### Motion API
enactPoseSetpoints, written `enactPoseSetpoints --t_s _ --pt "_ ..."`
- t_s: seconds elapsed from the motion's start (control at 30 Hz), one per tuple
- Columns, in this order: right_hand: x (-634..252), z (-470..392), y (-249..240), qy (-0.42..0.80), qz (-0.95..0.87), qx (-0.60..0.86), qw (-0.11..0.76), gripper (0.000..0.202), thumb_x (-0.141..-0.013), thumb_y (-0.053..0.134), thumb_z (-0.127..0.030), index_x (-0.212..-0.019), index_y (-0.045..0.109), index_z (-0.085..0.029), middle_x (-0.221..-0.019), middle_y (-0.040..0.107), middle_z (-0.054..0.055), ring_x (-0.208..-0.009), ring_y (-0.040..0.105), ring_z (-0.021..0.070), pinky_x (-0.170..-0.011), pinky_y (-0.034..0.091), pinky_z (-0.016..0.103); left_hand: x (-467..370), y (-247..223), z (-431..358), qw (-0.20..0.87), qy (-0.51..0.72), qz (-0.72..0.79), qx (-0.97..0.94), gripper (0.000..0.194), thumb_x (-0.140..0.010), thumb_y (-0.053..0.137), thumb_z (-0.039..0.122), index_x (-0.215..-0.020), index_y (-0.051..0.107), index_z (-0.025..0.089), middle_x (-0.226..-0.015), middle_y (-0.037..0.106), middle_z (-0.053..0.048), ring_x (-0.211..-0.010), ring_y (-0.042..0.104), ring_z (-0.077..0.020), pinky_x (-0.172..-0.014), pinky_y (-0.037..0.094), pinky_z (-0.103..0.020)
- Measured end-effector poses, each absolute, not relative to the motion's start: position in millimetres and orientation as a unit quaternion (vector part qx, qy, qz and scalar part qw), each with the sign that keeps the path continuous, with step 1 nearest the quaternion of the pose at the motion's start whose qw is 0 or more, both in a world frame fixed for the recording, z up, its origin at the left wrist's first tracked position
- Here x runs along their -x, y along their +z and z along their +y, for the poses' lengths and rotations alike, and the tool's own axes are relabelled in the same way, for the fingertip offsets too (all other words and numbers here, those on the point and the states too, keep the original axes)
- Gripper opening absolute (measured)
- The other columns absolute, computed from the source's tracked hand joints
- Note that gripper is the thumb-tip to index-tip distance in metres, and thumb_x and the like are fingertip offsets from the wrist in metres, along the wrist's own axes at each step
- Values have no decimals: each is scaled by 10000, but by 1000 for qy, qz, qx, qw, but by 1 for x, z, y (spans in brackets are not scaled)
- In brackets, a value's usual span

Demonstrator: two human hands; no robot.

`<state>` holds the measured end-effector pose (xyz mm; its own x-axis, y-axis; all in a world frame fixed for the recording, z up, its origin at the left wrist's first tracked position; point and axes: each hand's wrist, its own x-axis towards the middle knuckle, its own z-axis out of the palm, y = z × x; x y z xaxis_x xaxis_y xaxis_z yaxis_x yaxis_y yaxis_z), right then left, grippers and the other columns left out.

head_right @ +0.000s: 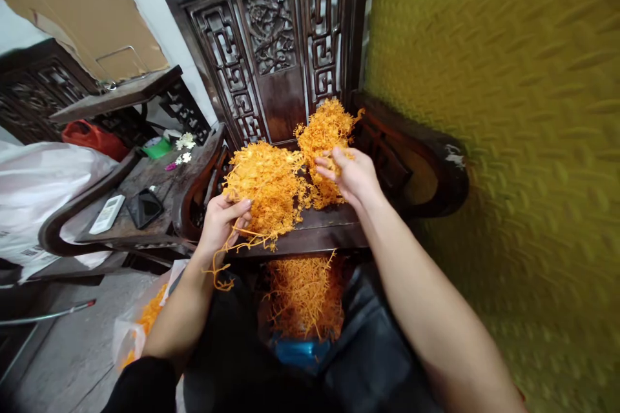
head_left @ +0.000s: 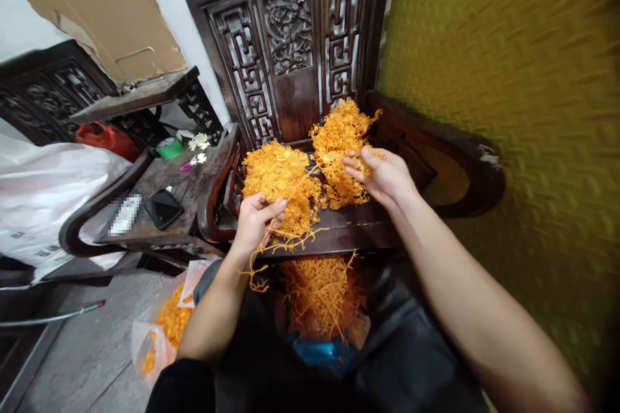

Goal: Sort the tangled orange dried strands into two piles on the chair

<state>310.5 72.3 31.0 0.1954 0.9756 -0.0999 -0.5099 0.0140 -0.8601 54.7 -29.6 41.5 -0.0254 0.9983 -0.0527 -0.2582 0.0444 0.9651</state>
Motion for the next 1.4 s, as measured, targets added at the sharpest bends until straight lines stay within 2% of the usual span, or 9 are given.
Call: enactPoseSetpoints --t_s 0.07,0.17,0.27,0.47,0.73,1.0,1.17,1.27,1.4 --pt "-309 56 33 612 -325 377 614 346 -731 888 -219 -867 573 -174 -994 732 71 -764 689 134 -621 579 268 -51 40 -29 568 549 452 -414 322 -655 905 313 -667 650 117 -537 649 -14 -380 473 -44 -419 360 -177" --pt "-300 37 37 650 -353 331 586 442 -678 908 -232 -1037 654 -186 -890 690 22 -682 602 97 -476 428 178 -51 37 -29 569 542 456 -417 326 -656 902 322 -663 649 118 -546 653 -14 -379 465 -42 -422 366 -182" --pt "-294 28 39 698 -351 303 546 492 -723 894 -407 -1105 667 -197 -745 550 -29 -596 471 71 -411 241 155 -53 37 -29 572 539 456 -418 329 -656 905 324 -659 648 118 -545 650 -11 -378 462 -41 -428 372 -184" --pt "-277 27 31 646 -372 387 543 605 -693 827 -707 -955 648 -191 -695 442 -33 -548 397 73 -392 170 172 -58 36 -30 575 538 451 -419 334 -668 906 325 -657 642 121 -538 653 -11 -367 461 -44 -425 369 -191" --pt "-247 48 17 583 -305 418 626 483 -621 923 -489 -823 597 -196 -539 426 -78 -462 372 65 -390 229 185 -69 33 -32 577 518 465 -427 343 -649 914 343 -695 651 127 -543 652 -7 -381 471 -46 -402 330 -174" --pt "-292 93 26 509 -216 465 691 263 -897 649 -186 -725 452 -205 -508 369 -94 -409 329 34 -363 221 144 -54 52 -30 590 560 447 -372 361 -558 917 267 -588 585 127 -438 574 10 -315 373 -21 -353 247 -152" --pt "-297 67 32 633 -288 418 585 213 -774 773 -86 -747 572 -152 -775 693 67 -598 626 114 -499 527 238 -42 53 -26 596 552 450 -370 333 -586 897 265 -593 598 118 -462 598 -5 -307 376 -22 -340 259 -159" --pt "-281 48 36 670 -342 369 545 272 -714 857 -127 -818 606 -147 -960 739 96 -723 677 126 -594 576 261 -42 48 -23 603 546 449 -371 326 -600 893 267 -612 605 116 -467 594 3 -314 389 -25 -346 273 -160" --pt "-271 37 41 697 -367 343 511 448 -731 883 -465 -978 662 -164 -708 587 -16 -542 485 66 -407 266 165 -43 48 -24 590 550 455 -376 328 -606 899 277 -632 612 119 -482 611 -3 -325 414 -34 -360 303 -167"
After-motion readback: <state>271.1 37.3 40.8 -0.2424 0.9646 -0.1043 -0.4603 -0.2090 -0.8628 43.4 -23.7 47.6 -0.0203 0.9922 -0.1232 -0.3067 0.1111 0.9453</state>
